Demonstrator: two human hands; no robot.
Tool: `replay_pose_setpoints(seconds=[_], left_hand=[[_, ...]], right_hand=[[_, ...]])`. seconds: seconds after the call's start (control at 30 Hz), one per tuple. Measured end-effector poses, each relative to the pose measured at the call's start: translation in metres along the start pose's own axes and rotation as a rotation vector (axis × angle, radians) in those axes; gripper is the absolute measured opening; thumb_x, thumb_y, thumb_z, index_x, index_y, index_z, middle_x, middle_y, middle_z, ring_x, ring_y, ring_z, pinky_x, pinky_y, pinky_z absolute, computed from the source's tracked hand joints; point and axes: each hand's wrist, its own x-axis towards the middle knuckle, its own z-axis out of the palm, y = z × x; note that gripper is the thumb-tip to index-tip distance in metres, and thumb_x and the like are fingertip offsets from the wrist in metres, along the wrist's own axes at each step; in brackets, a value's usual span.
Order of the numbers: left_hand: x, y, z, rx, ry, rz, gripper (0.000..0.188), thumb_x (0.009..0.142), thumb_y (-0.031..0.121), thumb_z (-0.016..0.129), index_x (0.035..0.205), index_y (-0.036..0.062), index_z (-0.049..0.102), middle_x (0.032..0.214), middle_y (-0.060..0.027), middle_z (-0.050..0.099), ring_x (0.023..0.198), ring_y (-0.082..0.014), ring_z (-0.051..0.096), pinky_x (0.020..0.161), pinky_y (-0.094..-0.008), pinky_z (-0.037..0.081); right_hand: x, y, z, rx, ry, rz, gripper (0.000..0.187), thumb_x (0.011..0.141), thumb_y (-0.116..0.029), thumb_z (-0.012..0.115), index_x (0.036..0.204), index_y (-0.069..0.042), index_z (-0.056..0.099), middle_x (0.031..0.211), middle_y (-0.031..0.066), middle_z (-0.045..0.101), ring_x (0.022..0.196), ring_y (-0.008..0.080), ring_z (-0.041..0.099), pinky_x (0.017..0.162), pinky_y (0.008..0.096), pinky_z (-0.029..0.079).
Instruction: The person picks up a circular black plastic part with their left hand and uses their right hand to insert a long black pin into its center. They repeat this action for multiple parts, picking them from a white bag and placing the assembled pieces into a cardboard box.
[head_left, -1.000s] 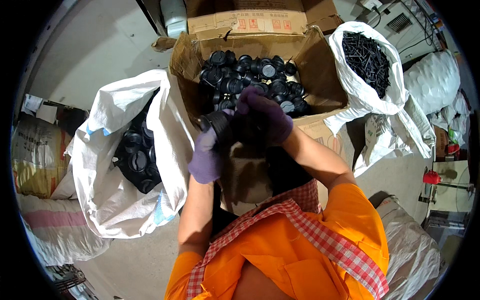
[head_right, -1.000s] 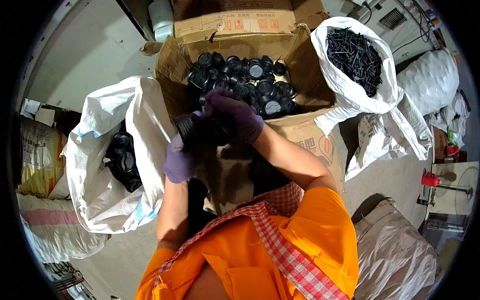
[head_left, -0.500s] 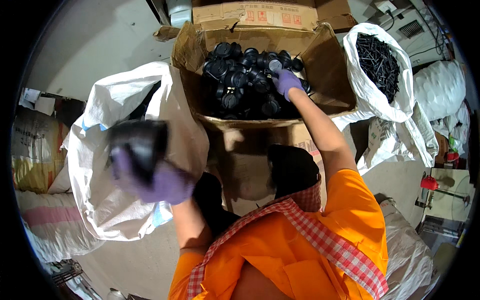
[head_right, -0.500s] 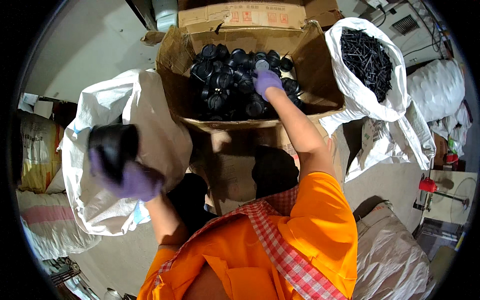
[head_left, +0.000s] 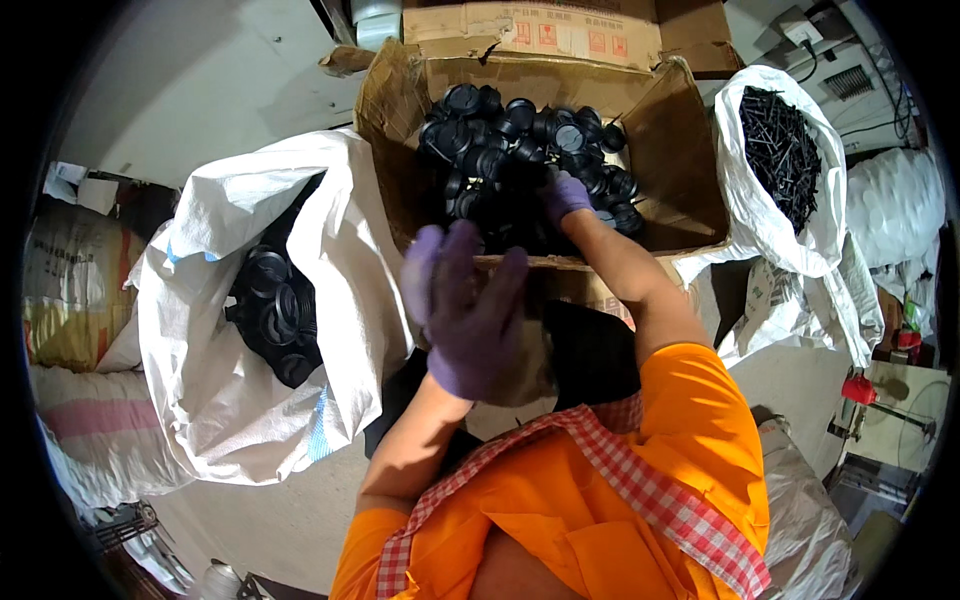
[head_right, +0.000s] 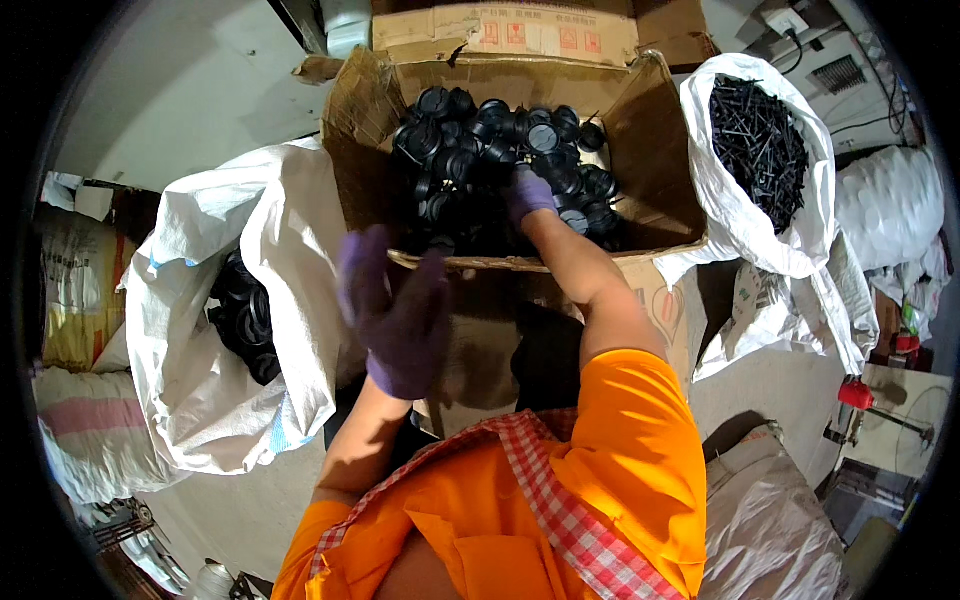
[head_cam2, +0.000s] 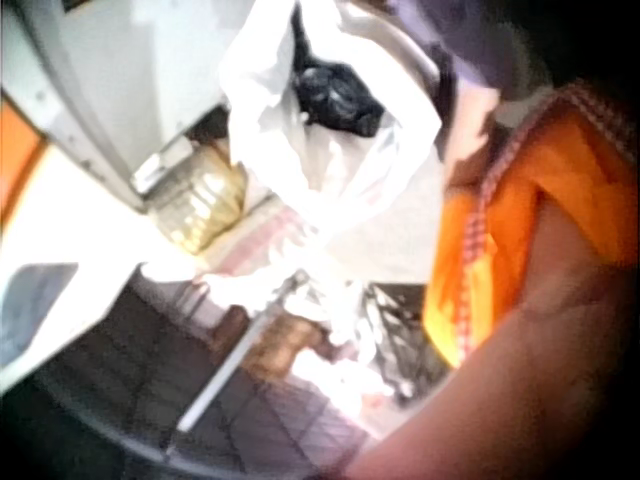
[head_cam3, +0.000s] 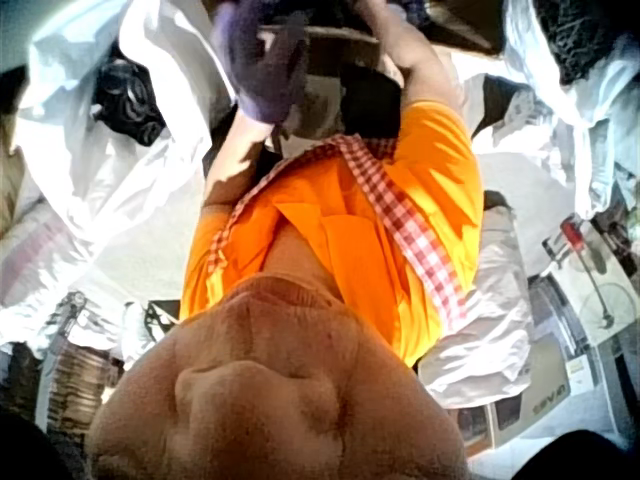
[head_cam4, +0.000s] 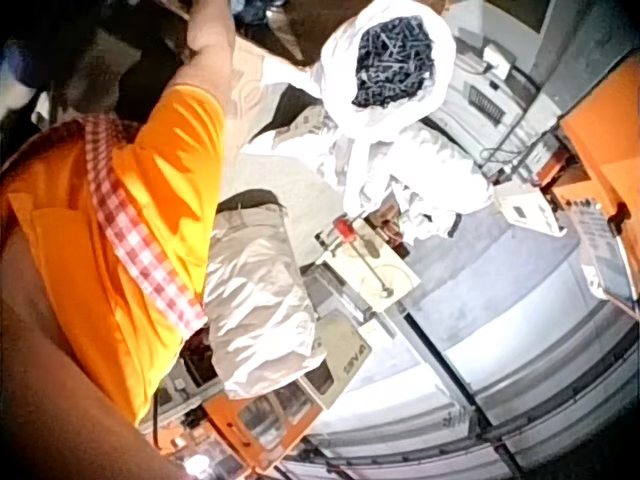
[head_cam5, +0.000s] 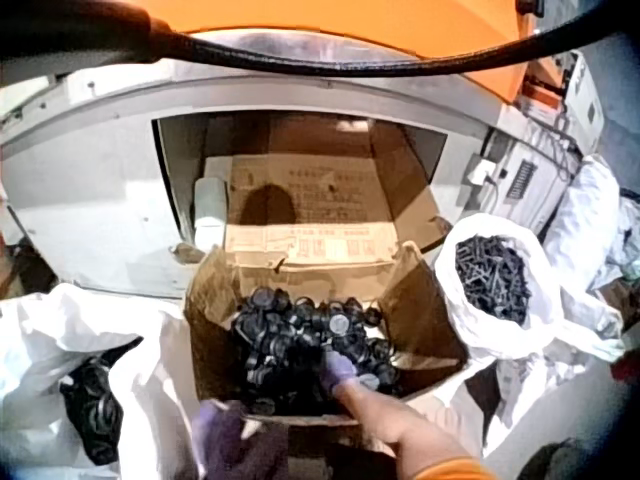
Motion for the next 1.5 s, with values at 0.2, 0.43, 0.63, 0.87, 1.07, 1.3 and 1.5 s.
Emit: replay_pose_setpoints(seconds=[0.2, 0.43, 0.63, 0.87, 1.07, 1.3, 1.5], left_hand=[[-0.015, -0.024, 0.06, -0.713, -0.081, -0.727, 0.046, 0.077, 0.008, 0.065, 0.12, 0.0032, 0.052, 0.116, -0.0119, 0.055, 0.104, -0.0227, 0.053, 0.088, -0.0335, 0.044], [0.001, -0.034, 0.053, -1.525, -0.328, -1.183, 0.03, 0.087, 0.013, 0.056, 0.115, 0.0032, 0.055, 0.104, -0.0069, 0.06, 0.095, -0.0173, 0.057, 0.082, -0.0299, 0.048], [-0.026, -0.043, 0.051, -1.38, -0.441, -0.841, 0.031, 0.091, 0.023, 0.051, 0.113, 0.0015, 0.056, 0.105, -0.0095, 0.062, 0.097, -0.0217, 0.059, 0.084, -0.0325, 0.048], [-0.009, -0.011, 0.025, -1.545, -0.111, -0.974, 0.04, 0.086, 0.032, 0.06, 0.115, 0.0044, 0.058, 0.102, -0.0058, 0.06, 0.091, -0.014, 0.057, 0.08, -0.0245, 0.045], [-0.015, -0.027, 0.023, -0.916, -0.038, -0.72, 0.042, 0.081, 0.022, 0.064, 0.117, 0.0022, 0.055, 0.103, -0.006, 0.061, 0.088, -0.0179, 0.059, 0.078, -0.0323, 0.048], [-0.014, -0.03, 0.014, -0.362, -0.215, -0.562, 0.035, 0.081, 0.015, 0.059, 0.113, 0.0018, 0.057, 0.096, -0.0093, 0.064, 0.09, -0.0224, 0.061, 0.08, -0.0341, 0.048], [-0.012, -0.041, 0.003, -1.562, -0.222, -0.927, 0.042, 0.077, 0.025, 0.058, 0.11, -0.0006, 0.055, 0.085, -0.0069, 0.06, 0.077, -0.0197, 0.056, 0.068, -0.0289, 0.047]], right_hand=[[-0.03, -0.018, -0.046, -0.055, 0.103, -0.314, 0.029, 0.081, -0.032, 0.059, 0.092, -0.005, 0.063, 0.098, 0.0203, 0.062, 0.092, 0.0391, 0.06, 0.077, 0.0447, 0.05], [-0.147, -0.087, -0.104, 0.634, 0.262, -0.429, 0.023, 0.075, -0.025, 0.07, 0.091, -0.009, 0.064, 0.096, 0.0186, 0.06, 0.088, 0.0334, 0.061, 0.074, 0.039, 0.051], [-0.179, -0.094, -0.134, 0.492, 0.206, -0.684, 0.034, 0.075, -0.017, 0.071, 0.105, -0.004, 0.059, 0.106, 0.0133, 0.059, 0.094, 0.0305, 0.062, 0.079, 0.0343, 0.051], [-0.184, -0.096, -0.12, 0.759, -0.087, -0.426, 0.041, 0.081, -0.026, 0.065, 0.114, -0.003, 0.054, 0.092, 0.013, 0.063, 0.089, 0.0186, 0.062, 0.08, 0.0321, 0.049], [-0.198, -0.108, -0.12, 0.71, -0.201, -0.462, 0.041, 0.083, -0.034, 0.06, 0.11, -0.003, 0.057, 0.095, 0.0137, 0.066, 0.087, 0.0221, 0.063, 0.077, 0.0334, 0.049], [-0.174, -0.106, -0.128, 0.203, -0.369, -0.429, 0.032, 0.079, -0.029, 0.069, 0.099, -0.005, 0.063, 0.083, 0.0028, 0.067, 0.075, 0.0183, 0.062, 0.071, 0.036, 0.049], [-0.186, -0.118, -0.159, 0.915, -0.864, -0.33, 0.025, 0.076, -0.026, 0.072, 0.081, -0.001, 0.067, 0.074, 0.0063, 0.067, 0.065, 0.0111, 0.06, 0.061, 0.0254, 0.048]])
